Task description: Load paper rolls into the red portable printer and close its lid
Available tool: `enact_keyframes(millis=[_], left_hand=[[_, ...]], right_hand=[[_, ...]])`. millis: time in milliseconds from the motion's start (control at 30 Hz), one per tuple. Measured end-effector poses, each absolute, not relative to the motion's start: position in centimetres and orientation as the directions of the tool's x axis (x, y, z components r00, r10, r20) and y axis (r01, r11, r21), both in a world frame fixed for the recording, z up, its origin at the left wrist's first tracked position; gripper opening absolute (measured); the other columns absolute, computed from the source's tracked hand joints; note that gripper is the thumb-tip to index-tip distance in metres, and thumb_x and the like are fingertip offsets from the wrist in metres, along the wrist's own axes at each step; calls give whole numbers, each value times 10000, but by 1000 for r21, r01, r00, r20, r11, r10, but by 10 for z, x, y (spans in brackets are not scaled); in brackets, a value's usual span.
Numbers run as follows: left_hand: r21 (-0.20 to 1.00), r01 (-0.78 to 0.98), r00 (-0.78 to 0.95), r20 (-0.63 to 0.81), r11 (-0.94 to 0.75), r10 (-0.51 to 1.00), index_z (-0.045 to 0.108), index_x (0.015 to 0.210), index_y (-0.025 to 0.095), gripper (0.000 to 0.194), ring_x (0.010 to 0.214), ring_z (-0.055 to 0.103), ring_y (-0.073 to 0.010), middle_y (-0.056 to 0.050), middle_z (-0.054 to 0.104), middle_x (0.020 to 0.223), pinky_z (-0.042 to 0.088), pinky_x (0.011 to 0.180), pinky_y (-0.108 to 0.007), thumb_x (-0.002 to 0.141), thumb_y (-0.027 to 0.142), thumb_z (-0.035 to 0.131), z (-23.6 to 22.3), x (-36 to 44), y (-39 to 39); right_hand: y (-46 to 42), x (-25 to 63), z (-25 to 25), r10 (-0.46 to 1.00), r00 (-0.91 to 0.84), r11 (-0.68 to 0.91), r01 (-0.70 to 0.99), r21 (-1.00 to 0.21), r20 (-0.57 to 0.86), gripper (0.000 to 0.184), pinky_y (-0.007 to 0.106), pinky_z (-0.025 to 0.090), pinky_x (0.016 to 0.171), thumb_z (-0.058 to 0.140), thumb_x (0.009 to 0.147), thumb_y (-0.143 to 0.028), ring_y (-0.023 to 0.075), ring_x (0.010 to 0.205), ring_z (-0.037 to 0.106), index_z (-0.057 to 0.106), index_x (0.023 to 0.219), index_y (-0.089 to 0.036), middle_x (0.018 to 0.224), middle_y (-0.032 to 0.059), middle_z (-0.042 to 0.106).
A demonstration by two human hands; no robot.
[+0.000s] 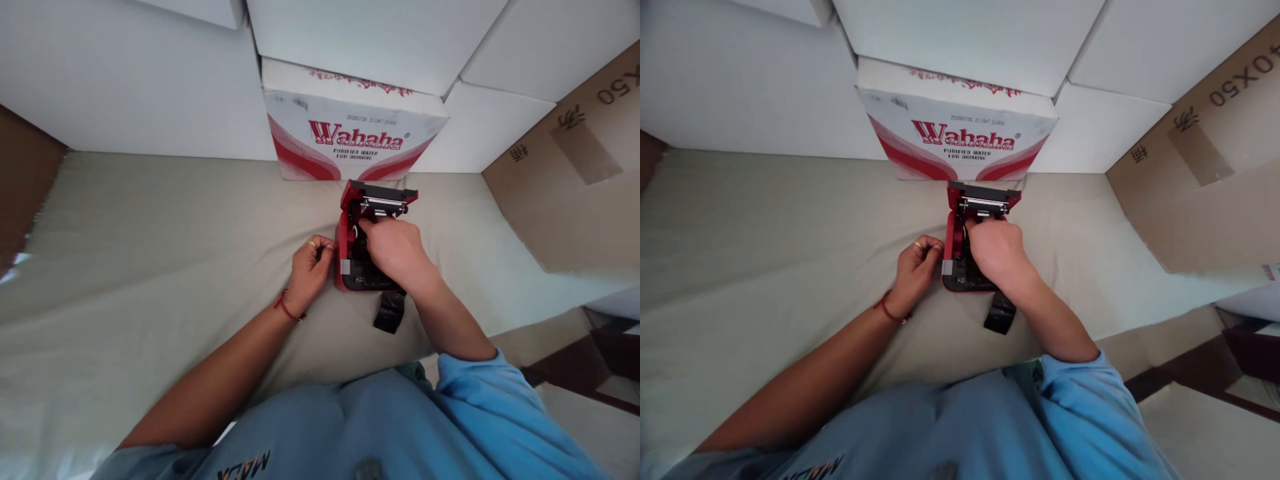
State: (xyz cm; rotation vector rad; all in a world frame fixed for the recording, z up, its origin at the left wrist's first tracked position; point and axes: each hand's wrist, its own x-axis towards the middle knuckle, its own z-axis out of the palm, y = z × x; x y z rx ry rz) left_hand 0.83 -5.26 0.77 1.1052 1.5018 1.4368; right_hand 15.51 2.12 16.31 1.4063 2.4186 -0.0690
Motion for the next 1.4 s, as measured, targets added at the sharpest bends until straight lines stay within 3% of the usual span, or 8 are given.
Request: enact_keyframes(millis=[267,433,533,700,867,967,1067,1400], left_hand=[[996,93,-325,42,-12,945,679,890,215,201,762,606,-172,-16,688,829,489,736,-304,1011,346,587,7,8,-53],[938,302,-388,286,-173,876,695,952,221,171,892,673,-184,-31,713,929,540,845,-330,1047,279,566,16,9,-62],[801,486,-366,550,-350,750,710,1062,241,140,1006,691,-196,-50,711,1064,568,929,-362,1061,230,570,25,13,-74],[441,652,-41,832,-616,553,699,1358,258,364,1170,675,-269,-96,751,1187,557,1054,-452,999,253,644,32,24,-92],[371,667,122,801,-646,586,736,1370,362,461,1160,720,-253,-23,832,1111,513,1114,-458,927,233,743,27,31,-95],[362,697,125,788,-619,602,755,1314,402,435,1117,742,-255,-9,839,1082,523,1095,-473,916,228,748,26,31,-95],[282,723,148,829,-631,540,764,1260,361,387,1081,741,-250,-15,840,1048,542,1059,-460,907,202,752,31,29,-94],[289,696,126,852,-658,507,743,1313,368,465,1113,717,-247,-18,828,1077,529,1079,-446,891,176,776,31,31,-93]], right_hand=[[28,157,154,819,-465,517,853,79,-336,353,405,547,842,498,1082,-212,356,1129,779,789,1282,-224,1233,172,831],[15,190,160,762,-627,580,773,-257,-163,340,413,571,1005,563,1104,-279,295,1179,762,780,1355,-204,1333,136,813],[-6,225,158,685,-726,662,588,-464,56,320,410,591,1001,556,1131,-311,254,1104,760,819,1285,-215,1246,107,842],[-35,260,144,656,-729,693,481,-537,195,243,483,630,948,639,1093,-331,266,1055,742,861,1185,-294,1289,103,830],[-22,263,141,762,-588,604,494,-625,271,277,508,606,1083,611,1110,-410,278,1194,762,842,1238,-327,1278,75,841],[10,254,137,875,-262,477,616,-627,408,477,545,561,1171,506,1137,-511,310,1397,683,685,1529,-305,1535,126,716],[43,240,131,873,-212,461,651,-603,439,626,555,517,1226,391,1157,-562,307,1531,588,494,1694,-256,1691,160,580],[-12,241,117,831,-370,556,567,-608,415,395,548,500,1276,494,1155,-413,245,1280,790,863,1124,-274,1242,56,873]])
